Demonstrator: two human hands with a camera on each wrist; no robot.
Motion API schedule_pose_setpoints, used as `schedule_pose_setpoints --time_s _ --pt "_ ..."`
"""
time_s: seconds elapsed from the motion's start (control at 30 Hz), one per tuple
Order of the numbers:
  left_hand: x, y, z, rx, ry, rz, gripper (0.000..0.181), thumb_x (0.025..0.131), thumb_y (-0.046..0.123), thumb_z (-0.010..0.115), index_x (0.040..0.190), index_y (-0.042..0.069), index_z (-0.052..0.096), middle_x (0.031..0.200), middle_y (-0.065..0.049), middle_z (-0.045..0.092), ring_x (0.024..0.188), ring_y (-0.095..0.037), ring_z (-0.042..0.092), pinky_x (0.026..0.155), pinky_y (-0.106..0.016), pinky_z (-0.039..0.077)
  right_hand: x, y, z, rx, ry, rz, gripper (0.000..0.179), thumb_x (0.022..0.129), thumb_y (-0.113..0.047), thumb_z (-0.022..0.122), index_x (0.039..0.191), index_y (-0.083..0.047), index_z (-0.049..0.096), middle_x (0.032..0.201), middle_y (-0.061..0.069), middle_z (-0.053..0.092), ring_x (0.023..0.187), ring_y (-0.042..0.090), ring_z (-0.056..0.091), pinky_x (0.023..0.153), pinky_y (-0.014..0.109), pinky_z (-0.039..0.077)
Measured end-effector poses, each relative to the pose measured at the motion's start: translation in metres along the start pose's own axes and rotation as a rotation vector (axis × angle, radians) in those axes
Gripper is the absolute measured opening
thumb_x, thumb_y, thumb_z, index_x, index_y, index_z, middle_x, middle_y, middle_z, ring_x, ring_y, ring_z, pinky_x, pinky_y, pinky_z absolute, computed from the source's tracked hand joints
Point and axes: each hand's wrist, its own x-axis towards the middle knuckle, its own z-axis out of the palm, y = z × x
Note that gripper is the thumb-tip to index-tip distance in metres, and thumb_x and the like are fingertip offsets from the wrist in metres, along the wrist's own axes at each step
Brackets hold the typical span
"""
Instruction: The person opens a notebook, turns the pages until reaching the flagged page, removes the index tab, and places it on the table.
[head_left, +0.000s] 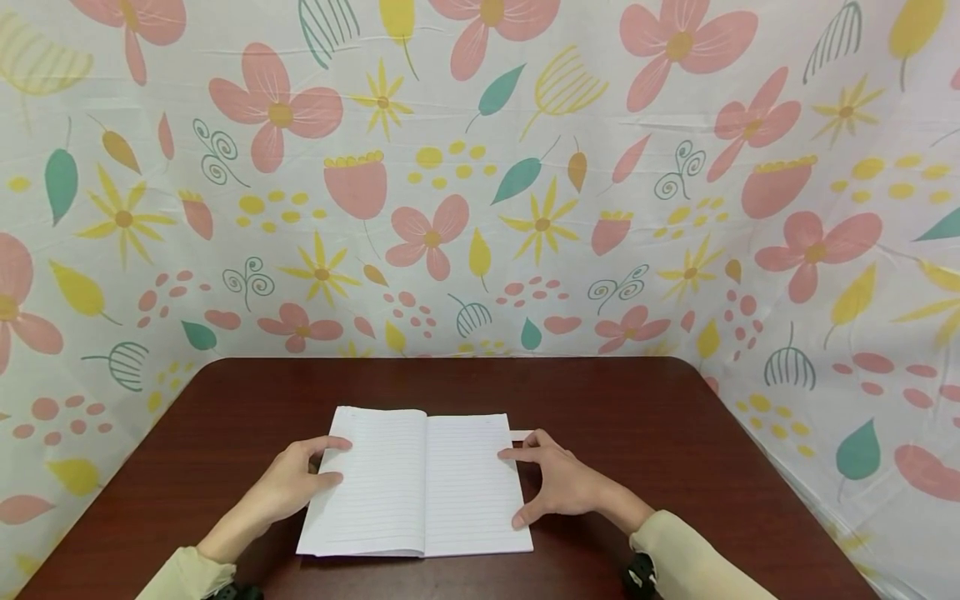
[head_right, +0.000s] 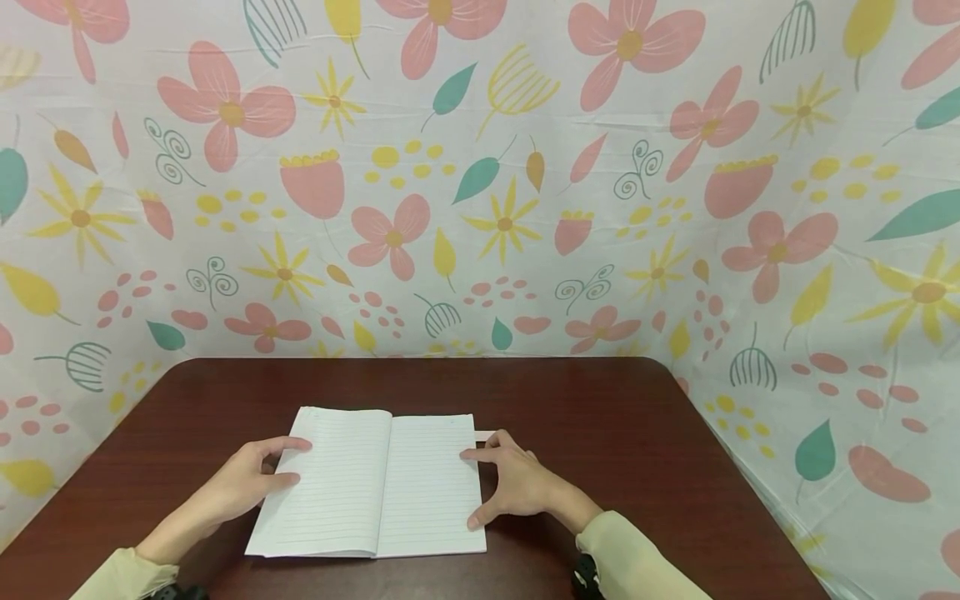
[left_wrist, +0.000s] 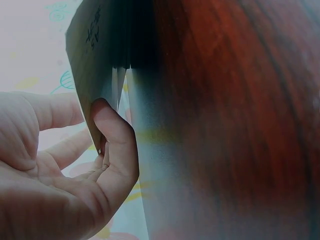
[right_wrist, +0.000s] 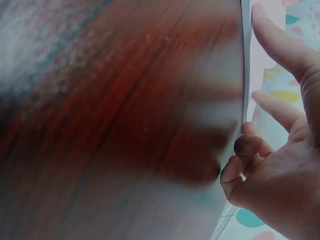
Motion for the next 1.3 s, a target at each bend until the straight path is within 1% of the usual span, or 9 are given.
schedule_pose_setpoints --time_s 0.43,0.57,0.73,0.93,1.0,1.07,1.2,1.3 --pt "0.0007 0.0007 0.0001 0.006 0.004 -0.004 0.041 0.091 0.005 0.079 0.131 0.007 0.071 0.129 -0.018 0.065 0.091 -0.024 0.055 0.072 -0.038 0.049 0.0013 0.0026 0.0022 -0.018 0.01 -0.004 0.09 0.067 -0.038 0.101 0.146 -0.015 0.064 0.122 0.006 0.045 0.104 0.028 0.046 0.088 0.048 0.043" --pt "0.0006 0.0002 0.0 -0.001 0.0 -0.007 0.041 0.091 0.005 0.078 0.132 0.007 0.071 0.127 -0.017 0.066 0.088 -0.024 0.054 0.071 -0.038 0.048 0.0011 0.0023 0.0028 -0.025 0.008 -0.003 0.089 0.068 -0.039 0.101 0.146 -0.014 0.064 0.121 0.006 0.046 0.104 0.026 0.046 0.087 0.046 0.043" --pt "0.0012 -0.0003 0.0001 -0.006 0.002 -0.007 0.042 0.091 0.004 0.078 0.132 0.007 0.07 0.125 -0.016 0.066 0.086 -0.023 0.054 0.07 -0.038 0.049 -0.0003 0.0005 0.0026 -0.013 0.002 0.011 0.088 0.069 -0.037 0.1 0.146 -0.014 0.064 0.122 0.007 0.046 0.104 0.026 0.047 0.086 0.046 0.044" --pt "0.0007 0.0 0.0 -0.009 0.008 -0.011 0.042 0.091 0.004 0.078 0.132 0.006 0.071 0.125 -0.017 0.066 0.085 -0.023 0.055 0.07 -0.038 0.05 0.0006 0.0009 0.0038 -0.017 0.02 0.008 0.084 0.072 -0.039 0.099 0.145 -0.014 0.065 0.119 0.006 0.047 0.098 0.024 0.047 0.082 0.041 0.043" --pt "0.0009 -0.0007 0.0002 -0.009 0.008 -0.011 0.042 0.091 0.004 0.078 0.132 0.007 0.071 0.126 -0.017 0.066 0.085 -0.023 0.054 0.07 -0.038 0.05 0.001 0.0006 0.0044 -0.025 0.037 0.005 0.087 0.071 -0.041 0.099 0.146 -0.013 0.064 0.119 0.007 0.047 0.096 0.024 0.048 0.081 0.041 0.043" --pt "0.0015 -0.0016 0.0003 -0.007 0.008 -0.009 0.042 0.091 0.005 0.078 0.132 0.007 0.071 0.127 -0.017 0.066 0.086 -0.023 0.054 0.07 -0.038 0.05 0.001 -0.0006 0.0049 -0.035 0.057 0.014 0.094 0.07 -0.042 0.1 0.149 -0.012 0.06 0.121 0.009 0.048 0.097 0.025 0.049 0.082 0.044 0.044" --pt "0.0021 -0.0025 0.0006 -0.01 0.008 -0.002 0.041 0.091 0.005 0.079 0.131 0.007 0.071 0.127 -0.017 0.066 0.086 -0.023 0.054 0.07 -0.038 0.05 0.0012 -0.0012 0.0067 -0.032 0.097 0.055 0.113 0.066 -0.046 0.101 0.159 -0.012 0.047 0.13 0.013 0.049 0.109 0.031 0.054 0.085 0.05 0.047" --pt "0.002 -0.0025 0.0005 -0.012 0.005 -0.003 0.041 0.091 0.005 0.079 0.131 0.007 0.071 0.127 -0.018 0.066 0.084 -0.023 0.054 0.07 -0.038 0.05 0.0014 -0.001 0.0074 -0.02 0.114 0.087 0.125 0.064 -0.047 0.102 0.164 -0.011 0.037 0.131 0.014 0.05 0.114 0.03 0.055 0.089 0.05 0.05"
